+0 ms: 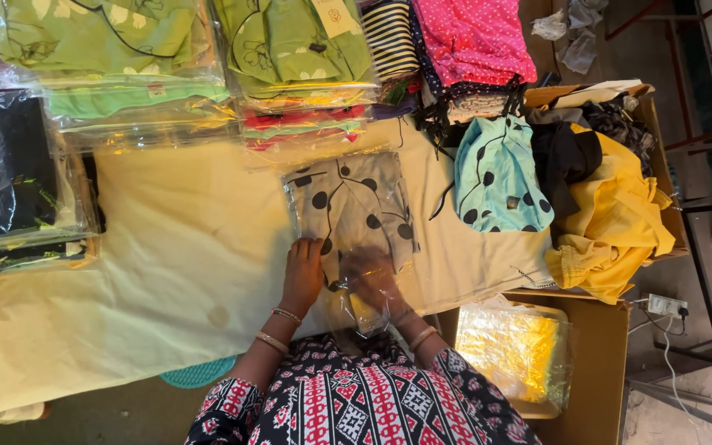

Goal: The person places various folded garments into clear plastic bags on a table. They handle items with different patterns, including green, grey, and blue designs, folding them neatly before sealing the bags. The person also packs a brown folded item and a pink polka-dotted garment.

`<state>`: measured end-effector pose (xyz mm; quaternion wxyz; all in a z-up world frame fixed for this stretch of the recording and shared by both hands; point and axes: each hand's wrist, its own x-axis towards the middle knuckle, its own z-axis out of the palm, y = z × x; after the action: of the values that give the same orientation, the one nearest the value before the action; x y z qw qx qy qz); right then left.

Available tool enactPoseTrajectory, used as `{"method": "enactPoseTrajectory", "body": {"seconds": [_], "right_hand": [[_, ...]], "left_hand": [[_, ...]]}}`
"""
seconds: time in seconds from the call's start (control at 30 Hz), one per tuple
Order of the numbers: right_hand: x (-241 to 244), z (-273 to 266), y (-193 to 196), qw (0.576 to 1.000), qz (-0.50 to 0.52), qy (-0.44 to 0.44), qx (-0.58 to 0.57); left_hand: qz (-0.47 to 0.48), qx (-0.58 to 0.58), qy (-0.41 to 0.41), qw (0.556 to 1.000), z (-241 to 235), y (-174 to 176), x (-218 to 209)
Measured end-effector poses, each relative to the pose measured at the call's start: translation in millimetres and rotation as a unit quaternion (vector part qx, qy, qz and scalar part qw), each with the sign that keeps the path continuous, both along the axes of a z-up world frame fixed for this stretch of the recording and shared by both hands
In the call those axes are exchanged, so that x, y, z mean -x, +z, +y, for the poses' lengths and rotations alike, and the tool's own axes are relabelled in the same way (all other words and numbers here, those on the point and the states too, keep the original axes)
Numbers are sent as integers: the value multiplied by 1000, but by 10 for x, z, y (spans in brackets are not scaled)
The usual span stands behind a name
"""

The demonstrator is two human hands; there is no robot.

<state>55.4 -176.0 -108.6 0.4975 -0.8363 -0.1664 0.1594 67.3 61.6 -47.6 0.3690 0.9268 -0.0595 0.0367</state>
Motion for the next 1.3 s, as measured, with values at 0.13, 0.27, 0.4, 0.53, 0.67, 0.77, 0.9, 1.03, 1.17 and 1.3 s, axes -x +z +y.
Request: {"method": "enactPoseTrajectory", "body": {"seconds": [0.13, 0.27, 0.4, 0.53, 0.67, 0.77, 0.9, 1.03, 1.17, 1.3], "right_hand": [[-4, -131, 393, 961, -129, -187, 157], [-100, -108, 667, 928, -202, -230, 214], [-91, -432, 166, 944, -197, -198, 178], [-95, -360, 431, 932, -210, -176, 239], [-49, -121, 660, 905, -231, -171, 314], [62, 65, 585, 900, -249, -149, 326], [77, 287, 515, 936, -251, 25, 245], [44, 317, 381, 919, -248, 174, 251], [12, 365, 462, 898, -310, 191, 246], [53, 340, 610, 898, -318, 184, 241]], "left_hand": [[-11, 15, -4, 1000, 79, -138, 31], [-8, 33, -30, 999, 132, -59, 19], [1, 18, -34, 999, 166, -63, 11], [-1, -1, -39, 999, 187, -119, 40], [-9, 19, -23, 1000, 238, -208, 17], [-44, 46, 2, 998, 179, -99, -7], [-79, 72, -12, 994, -39, 147, -125], [-59, 85, -47, 994, -155, 171, -301], [-24, 17, -59, 998, -154, 50, -402], [-31, -48, -92, 994, -165, 26, -415]]}}
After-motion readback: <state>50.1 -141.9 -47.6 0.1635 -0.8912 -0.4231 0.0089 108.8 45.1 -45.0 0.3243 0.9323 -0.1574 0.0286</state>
